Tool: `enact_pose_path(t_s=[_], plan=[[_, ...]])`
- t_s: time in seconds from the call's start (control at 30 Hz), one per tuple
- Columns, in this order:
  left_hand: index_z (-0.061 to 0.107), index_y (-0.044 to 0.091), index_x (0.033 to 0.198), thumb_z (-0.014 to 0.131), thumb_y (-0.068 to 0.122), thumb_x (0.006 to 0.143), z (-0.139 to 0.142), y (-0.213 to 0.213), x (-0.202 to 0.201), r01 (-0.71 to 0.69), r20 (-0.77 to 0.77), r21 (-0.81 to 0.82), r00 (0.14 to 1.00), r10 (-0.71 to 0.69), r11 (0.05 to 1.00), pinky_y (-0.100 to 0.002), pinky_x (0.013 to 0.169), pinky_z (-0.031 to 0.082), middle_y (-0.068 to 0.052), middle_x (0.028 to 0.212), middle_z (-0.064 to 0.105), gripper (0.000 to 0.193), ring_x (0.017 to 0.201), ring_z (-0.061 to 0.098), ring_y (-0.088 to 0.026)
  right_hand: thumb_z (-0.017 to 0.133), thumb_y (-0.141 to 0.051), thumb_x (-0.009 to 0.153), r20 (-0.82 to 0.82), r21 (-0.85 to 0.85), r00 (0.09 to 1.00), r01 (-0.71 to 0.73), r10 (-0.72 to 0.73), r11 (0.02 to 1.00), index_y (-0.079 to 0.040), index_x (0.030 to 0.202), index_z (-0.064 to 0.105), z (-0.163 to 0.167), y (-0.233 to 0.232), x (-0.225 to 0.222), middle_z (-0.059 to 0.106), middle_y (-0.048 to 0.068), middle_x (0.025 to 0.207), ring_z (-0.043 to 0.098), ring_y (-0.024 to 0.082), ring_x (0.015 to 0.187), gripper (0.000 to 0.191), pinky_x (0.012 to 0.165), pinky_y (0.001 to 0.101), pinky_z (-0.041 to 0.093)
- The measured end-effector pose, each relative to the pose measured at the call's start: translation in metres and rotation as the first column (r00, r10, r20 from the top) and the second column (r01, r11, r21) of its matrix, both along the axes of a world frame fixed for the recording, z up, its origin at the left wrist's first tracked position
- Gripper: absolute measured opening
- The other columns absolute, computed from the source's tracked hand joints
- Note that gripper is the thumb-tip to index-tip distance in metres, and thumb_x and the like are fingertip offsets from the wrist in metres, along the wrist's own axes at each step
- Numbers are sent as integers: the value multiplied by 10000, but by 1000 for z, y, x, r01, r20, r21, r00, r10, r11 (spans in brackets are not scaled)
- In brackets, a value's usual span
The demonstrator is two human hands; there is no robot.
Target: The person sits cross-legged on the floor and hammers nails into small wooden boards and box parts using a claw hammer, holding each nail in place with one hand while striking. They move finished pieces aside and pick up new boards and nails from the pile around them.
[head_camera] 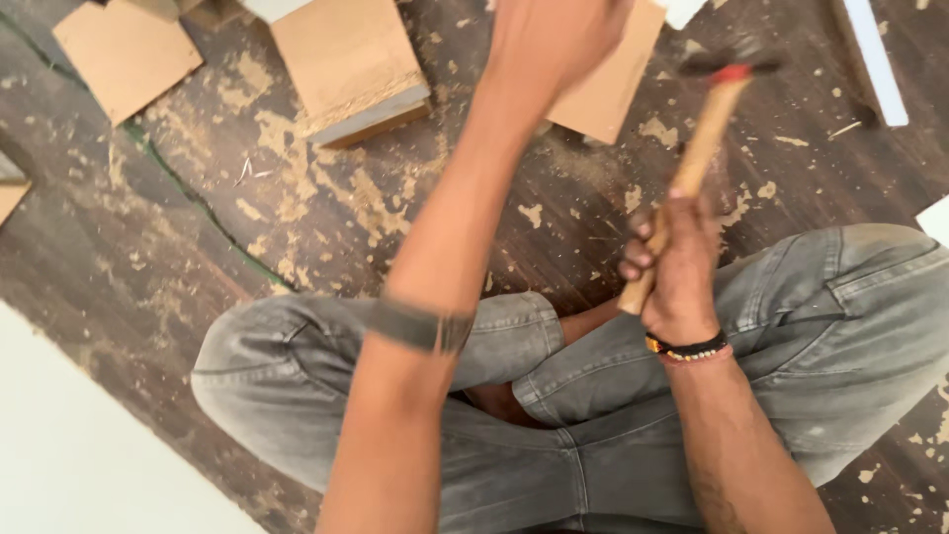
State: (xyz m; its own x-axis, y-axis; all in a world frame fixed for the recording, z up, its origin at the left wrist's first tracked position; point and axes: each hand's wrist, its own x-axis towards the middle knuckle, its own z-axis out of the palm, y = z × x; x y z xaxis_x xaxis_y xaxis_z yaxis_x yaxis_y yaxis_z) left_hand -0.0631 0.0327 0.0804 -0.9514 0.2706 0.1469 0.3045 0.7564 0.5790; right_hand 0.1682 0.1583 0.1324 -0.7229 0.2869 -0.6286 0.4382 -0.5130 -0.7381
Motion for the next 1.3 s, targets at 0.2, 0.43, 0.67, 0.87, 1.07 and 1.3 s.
enact_pose_path(t_s=[0.2, 0.43, 0.67, 0.87, 1.07, 1.3], plan=[[736, 90, 1049, 691, 238, 900, -37, -47, 86, -265, 189, 139, 953, 237, 954, -439, 912, 539, -113, 1171, 664, 214, 960, 706, -274, 489, -317, 1054, 121, -234, 969, -182, 214, 955, -153, 1316, 521, -9, -14, 13, 493, -25, 766, 406, 37, 496, 311, 394, 199, 358], [706, 62, 1108, 700, 144, 987, -77, -66, 62, -486, 368, 687, 874, 318, 540, -429, 1018, 517, -106, 1246, 606, 146, 1146, 617, -289, 475, -317, 1031, 164, -188, 964, -177, 209, 966, -223, 1218, 482, -7, -50, 24, 464, -14, 731, 388, 64, 466, 210, 382, 217, 347], [687, 35, 1101, 726, 154, 951, -95, -67, 52, -271, 264, 471, 951, 159, 839, -356, 950, 588, -82, 1138, 660, 195, 1038, 709, -189, 450, -359, 1093, 62, -146, 996, 77, -69, 986, -240, 1169, 454, -30, -22, 18, 480, -16, 795, 405, 68, 515, 142, 453, 227, 366], [684, 97, 1162, 689, 192, 987, -75, -71, 47, -320, 279, 696, 945, 169, 643, -362, 1028, 568, -68, 1214, 695, 199, 1131, 688, -223, 446, -371, 1081, 71, -178, 997, -4, 17, 984, -250, 1281, 476, -34, -22, 20, 475, -16, 802, 392, 64, 516, 236, 457, 226, 361], [734, 111, 1114, 696, 178, 932, -47, -59, 90, -314, -153, 119, 932, 330, 942, -383, 911, 530, -132, 1147, 671, 198, 1042, 639, -254, 431, -369, 1089, 104, -233, 994, 40, -16, 972, -207, 1370, 456, -26, -45, 34, 447, -16, 804, 396, 56, 547, 325, 484, 212, 370], [736, 119, 1174, 684, 219, 981, -24, -49, 100, -211, 169, 358, 973, 159, 910, -323, 822, 553, -39, 1036, 735, 223, 897, 670, -173, 424, -370, 1077, 83, -361, 991, -68, 104, 930, -211, 1388, 458, -29, -55, 35, 439, -19, 773, 381, 46, 515, 351, 454, 201, 357]])
